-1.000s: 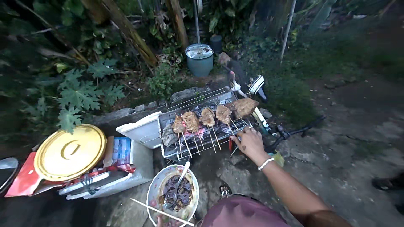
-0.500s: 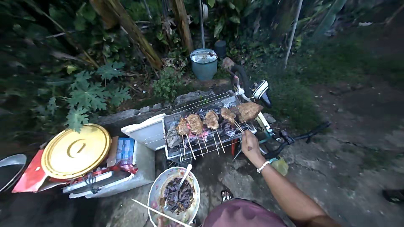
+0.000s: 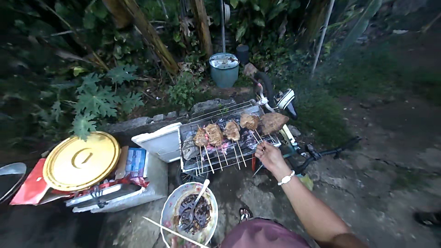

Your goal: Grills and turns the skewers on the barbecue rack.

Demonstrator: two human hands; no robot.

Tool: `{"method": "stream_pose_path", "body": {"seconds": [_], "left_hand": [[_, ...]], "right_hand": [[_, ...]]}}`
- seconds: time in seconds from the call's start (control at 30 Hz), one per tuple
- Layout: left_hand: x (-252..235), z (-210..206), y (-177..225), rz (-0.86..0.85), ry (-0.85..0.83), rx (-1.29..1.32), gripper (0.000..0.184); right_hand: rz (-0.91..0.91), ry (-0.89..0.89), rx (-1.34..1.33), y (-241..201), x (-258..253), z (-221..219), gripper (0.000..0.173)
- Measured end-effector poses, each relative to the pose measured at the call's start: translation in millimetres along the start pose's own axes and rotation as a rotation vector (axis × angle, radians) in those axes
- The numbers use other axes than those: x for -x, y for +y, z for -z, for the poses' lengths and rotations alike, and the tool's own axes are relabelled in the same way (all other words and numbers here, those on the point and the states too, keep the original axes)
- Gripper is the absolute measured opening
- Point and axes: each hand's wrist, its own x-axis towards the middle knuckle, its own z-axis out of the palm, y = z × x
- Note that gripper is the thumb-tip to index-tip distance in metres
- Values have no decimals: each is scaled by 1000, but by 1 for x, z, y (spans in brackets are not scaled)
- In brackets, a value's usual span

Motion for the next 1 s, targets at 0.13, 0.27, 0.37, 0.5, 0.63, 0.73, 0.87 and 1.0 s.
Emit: {"method": "stream_pose_path", "body": {"seconds": [0.13,0.27,0.37,0.5,0.63,0.73,0.87,1.0], "left_hand": [[-14,96,-27,-53,-182,34,41],[15,-94,20,97,400,-66,50],[16,-78,17,78,219,-29,52],[9,-68,15,27,174,12,50],[9,-83,22,83,248,-77,56],[7,-88,27,65,303,-92,55],[3,-61,31,64,227,-3,50],[-5,-72,45,25,269,-43,56]], "right_hand": [[13,25,464,0,10,7,32],[264,175,1434,-13,36,26,47],[517,176,1634,-14,54,38,40],[730,-85,1664,4,64,21,25],[367,-214,1943,21,57,-30,40],[115,-253,2114,32,53,-58,50],[39,-221,2191,44,50,-63,56],[65,-154,2158,48,46,-63,45]]}}
